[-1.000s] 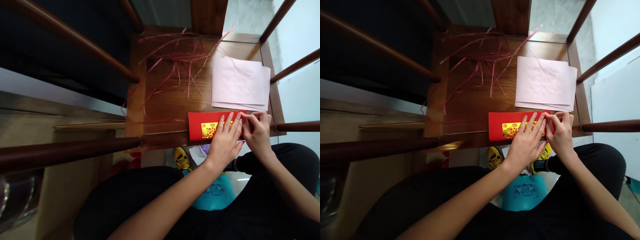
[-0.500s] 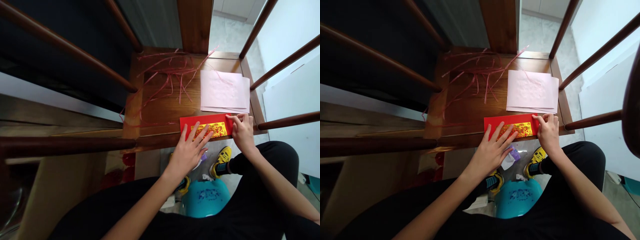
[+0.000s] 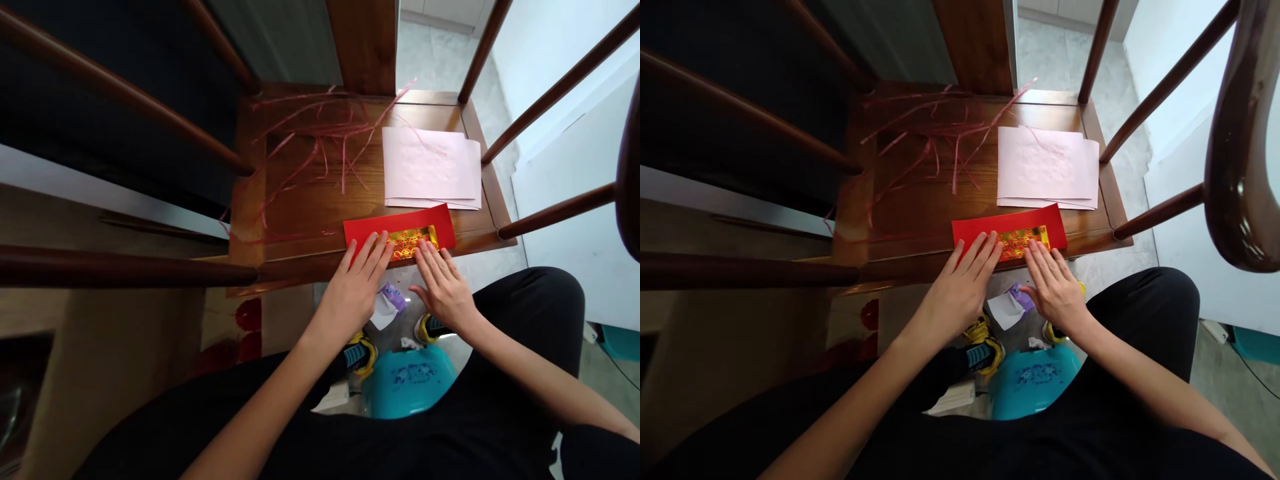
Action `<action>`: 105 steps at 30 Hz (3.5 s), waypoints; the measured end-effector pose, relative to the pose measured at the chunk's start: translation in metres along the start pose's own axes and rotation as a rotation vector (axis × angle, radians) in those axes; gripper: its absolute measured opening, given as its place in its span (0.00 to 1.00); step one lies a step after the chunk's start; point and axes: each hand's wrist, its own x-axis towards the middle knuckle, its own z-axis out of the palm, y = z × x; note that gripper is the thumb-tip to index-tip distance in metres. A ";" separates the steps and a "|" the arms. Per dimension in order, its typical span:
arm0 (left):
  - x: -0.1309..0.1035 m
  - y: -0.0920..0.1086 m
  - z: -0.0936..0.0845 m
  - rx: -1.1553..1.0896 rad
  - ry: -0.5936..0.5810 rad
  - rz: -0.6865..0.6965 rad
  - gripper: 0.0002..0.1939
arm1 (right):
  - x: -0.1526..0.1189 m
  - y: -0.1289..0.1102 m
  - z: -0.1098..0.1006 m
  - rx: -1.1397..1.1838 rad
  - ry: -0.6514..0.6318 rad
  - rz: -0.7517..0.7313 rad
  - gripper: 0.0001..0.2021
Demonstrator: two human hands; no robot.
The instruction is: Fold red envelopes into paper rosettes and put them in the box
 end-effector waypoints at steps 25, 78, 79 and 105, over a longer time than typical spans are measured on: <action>0.033 -0.007 -0.039 0.048 0.111 -0.134 0.09 | 0.164 0.104 -0.026 -0.059 -0.128 -0.255 0.20; 0.061 -0.005 -0.057 -0.372 0.118 -0.167 0.17 | 0.110 0.100 -0.097 0.765 -0.285 -0.037 0.23; 0.062 -0.011 -0.057 -0.449 0.139 -0.204 0.17 | 0.113 0.103 -0.096 0.809 -0.259 0.011 0.23; 0.091 -0.021 -0.006 -1.066 0.598 -0.471 0.11 | 0.145 0.017 -0.029 1.325 0.060 0.259 0.32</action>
